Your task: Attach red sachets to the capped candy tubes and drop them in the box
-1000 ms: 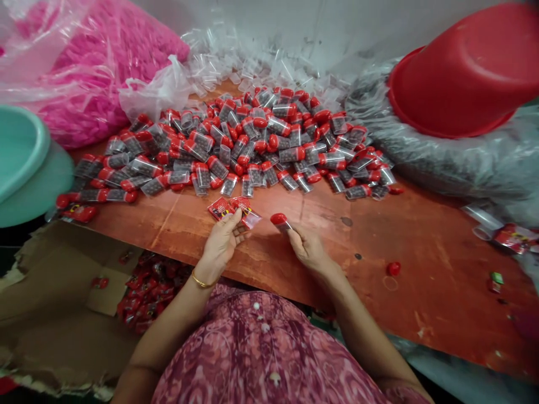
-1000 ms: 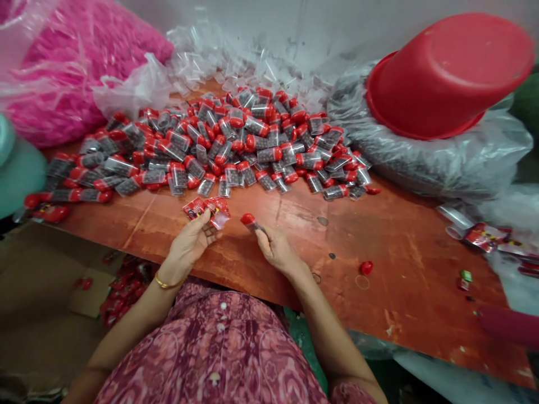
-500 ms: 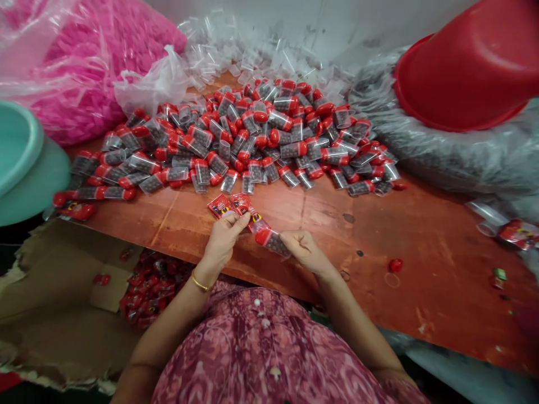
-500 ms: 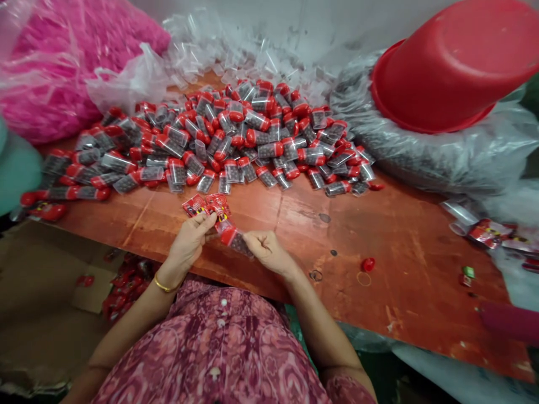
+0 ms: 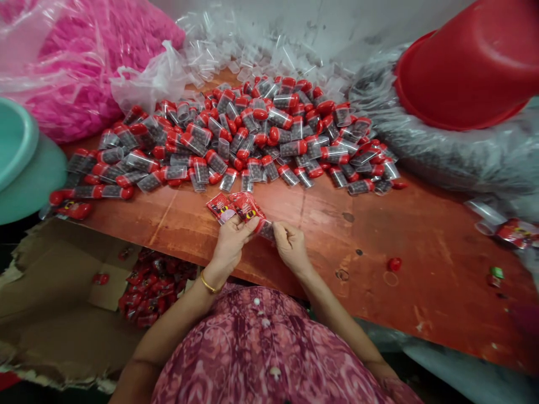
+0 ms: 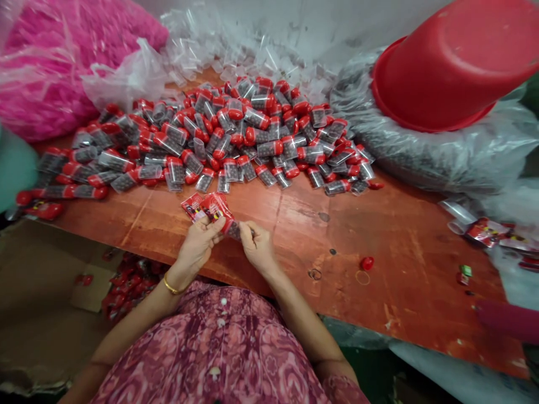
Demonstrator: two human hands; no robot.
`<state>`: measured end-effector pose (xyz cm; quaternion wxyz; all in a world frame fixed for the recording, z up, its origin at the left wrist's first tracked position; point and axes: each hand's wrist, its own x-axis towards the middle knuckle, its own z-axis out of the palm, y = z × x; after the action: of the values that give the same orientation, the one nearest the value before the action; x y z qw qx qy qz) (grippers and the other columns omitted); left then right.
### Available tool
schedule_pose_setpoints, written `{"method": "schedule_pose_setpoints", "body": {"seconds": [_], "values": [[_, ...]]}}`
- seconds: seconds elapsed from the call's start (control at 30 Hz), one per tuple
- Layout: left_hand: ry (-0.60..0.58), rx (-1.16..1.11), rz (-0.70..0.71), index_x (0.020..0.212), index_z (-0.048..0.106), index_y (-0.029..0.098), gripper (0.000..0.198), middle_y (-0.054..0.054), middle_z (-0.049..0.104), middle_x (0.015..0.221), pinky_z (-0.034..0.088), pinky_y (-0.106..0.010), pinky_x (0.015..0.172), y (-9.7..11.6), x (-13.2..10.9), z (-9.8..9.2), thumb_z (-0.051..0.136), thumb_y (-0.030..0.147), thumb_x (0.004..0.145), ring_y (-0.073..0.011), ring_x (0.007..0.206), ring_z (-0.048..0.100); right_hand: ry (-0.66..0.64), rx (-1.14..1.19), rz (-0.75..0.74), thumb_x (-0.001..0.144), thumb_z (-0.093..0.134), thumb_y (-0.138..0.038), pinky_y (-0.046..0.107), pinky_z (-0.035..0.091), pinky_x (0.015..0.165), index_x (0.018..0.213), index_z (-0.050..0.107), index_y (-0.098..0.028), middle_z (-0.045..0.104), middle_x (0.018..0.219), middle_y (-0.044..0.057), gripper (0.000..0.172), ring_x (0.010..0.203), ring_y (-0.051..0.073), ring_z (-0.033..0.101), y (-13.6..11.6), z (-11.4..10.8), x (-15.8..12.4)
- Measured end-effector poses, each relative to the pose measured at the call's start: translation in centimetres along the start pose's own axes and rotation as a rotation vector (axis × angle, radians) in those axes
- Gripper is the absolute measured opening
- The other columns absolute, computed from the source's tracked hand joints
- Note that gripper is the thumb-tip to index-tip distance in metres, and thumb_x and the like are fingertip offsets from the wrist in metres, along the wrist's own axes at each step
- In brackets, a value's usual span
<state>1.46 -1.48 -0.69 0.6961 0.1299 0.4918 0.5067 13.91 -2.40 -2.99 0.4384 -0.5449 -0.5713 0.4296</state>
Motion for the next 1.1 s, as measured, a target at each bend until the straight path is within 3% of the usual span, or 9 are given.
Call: {"method": "schedule_pose_setpoints", "body": {"seconds": [0.1,0.27,0.37,0.47,0.6,0.7,0.93,1.1], "values": [[0.001,-0.050,0.001,0.075,0.062,0.016,0.038,0.002,0.068,0.069,0.047,-0.021,0.064,-0.5,-0.1,0.2,0.083,0.029,0.047,-0.0095,0.064,0.062,0.133,-0.020,-0.021,0.086,0.038,-0.044,0.022,0.033,0.048,0.058,0.044,-0.021,0.039,0.051,-0.004,0.037,0.049,0.010,0.037,0.6,1.0,-0.3],[0.053,-0.056,0.109,0.065,0.059,0.015,0.031,0.007,0.059,0.054,0.041,-0.017,0.055,-1.2,0.1,0.9,0.082,0.028,0.049,-0.0043,0.050,0.052,0.200,-0.018,-0.009,0.090,0.035,-0.045,0.024,0.037,0.053,0.064,0.047,-0.021,0.046,0.058,-0.002,0.037,0.055,0.011,0.044,1.1,2.1,-0.8],[0.087,-0.056,0.153,0.061,0.056,0.015,0.028,0.007,0.057,0.053,0.041,-0.018,0.054,-0.9,0.5,0.9,0.080,0.028,0.052,-0.0044,0.049,0.050,0.041,0.100,0.075,0.090,0.033,-0.049,0.022,0.037,0.047,0.071,0.047,-0.021,0.048,0.060,-0.003,0.037,0.049,0.010,0.044,0.8,2.1,-0.9],[0.040,-0.061,0.149,0.062,0.057,0.015,0.029,0.005,0.060,0.058,0.041,-0.018,0.054,-0.1,0.9,0.4,0.080,0.027,0.051,-0.0052,0.051,0.052,-0.134,0.295,0.148,0.085,0.041,-0.055,0.021,0.038,0.041,0.084,0.047,-0.021,0.051,0.064,-0.006,0.034,0.039,0.006,0.041,0.4,1.6,-0.9],[-0.029,0.004,0.152,0.060,0.058,0.014,0.027,0.005,0.059,0.056,0.043,-0.019,0.056,0.5,1.0,-0.6,0.081,0.025,0.049,-0.0064,0.052,0.053,-0.093,0.293,0.141,0.082,0.048,-0.055,0.019,0.037,0.039,0.084,0.049,-0.020,0.050,0.056,-0.008,0.035,0.035,0.005,0.040,-0.2,1.1,-0.4],[-0.041,0.030,0.118,0.057,0.060,0.013,0.023,0.003,0.059,0.052,0.043,-0.021,0.056,0.5,0.9,-0.8,0.077,0.029,0.055,-0.0086,0.052,0.055,-0.137,0.252,0.155,0.081,0.050,-0.053,0.019,0.033,0.036,0.081,0.052,-0.019,0.051,0.052,-0.007,0.033,0.035,0.005,0.042,-0.6,1.1,-0.1],[0.064,-0.132,0.131,0.071,0.068,0.015,0.022,-0.003,0.070,0.067,0.049,-0.027,0.070,-0.6,0.4,0.5,0.072,0.029,0.054,-0.0172,0.071,0.066,-0.111,0.191,0.066,0.084,0.048,-0.048,0.020,0.031,0.038,0.085,0.054,-0.019,0.050,0.054,-0.006,0.030,0.038,0.006,0.039,-0.4,2.2,-0.7],[0.002,0.021,0.139,0.072,0.070,0.014,0.020,-0.003,0.070,0.066,0.045,-0.023,0.051,-1.3,0.1,0.1,0.071,0.028,0.057,-0.0139,0.057,0.061,-0.144,0.248,0.121,0.083,0.047,-0.053,0.021,0.030,0.037,0.086,0.053,-0.019,0.042,0.044,-0.009,0.035,0.034,0.006,0.035,-1.0,2.5,-0.7]]}}
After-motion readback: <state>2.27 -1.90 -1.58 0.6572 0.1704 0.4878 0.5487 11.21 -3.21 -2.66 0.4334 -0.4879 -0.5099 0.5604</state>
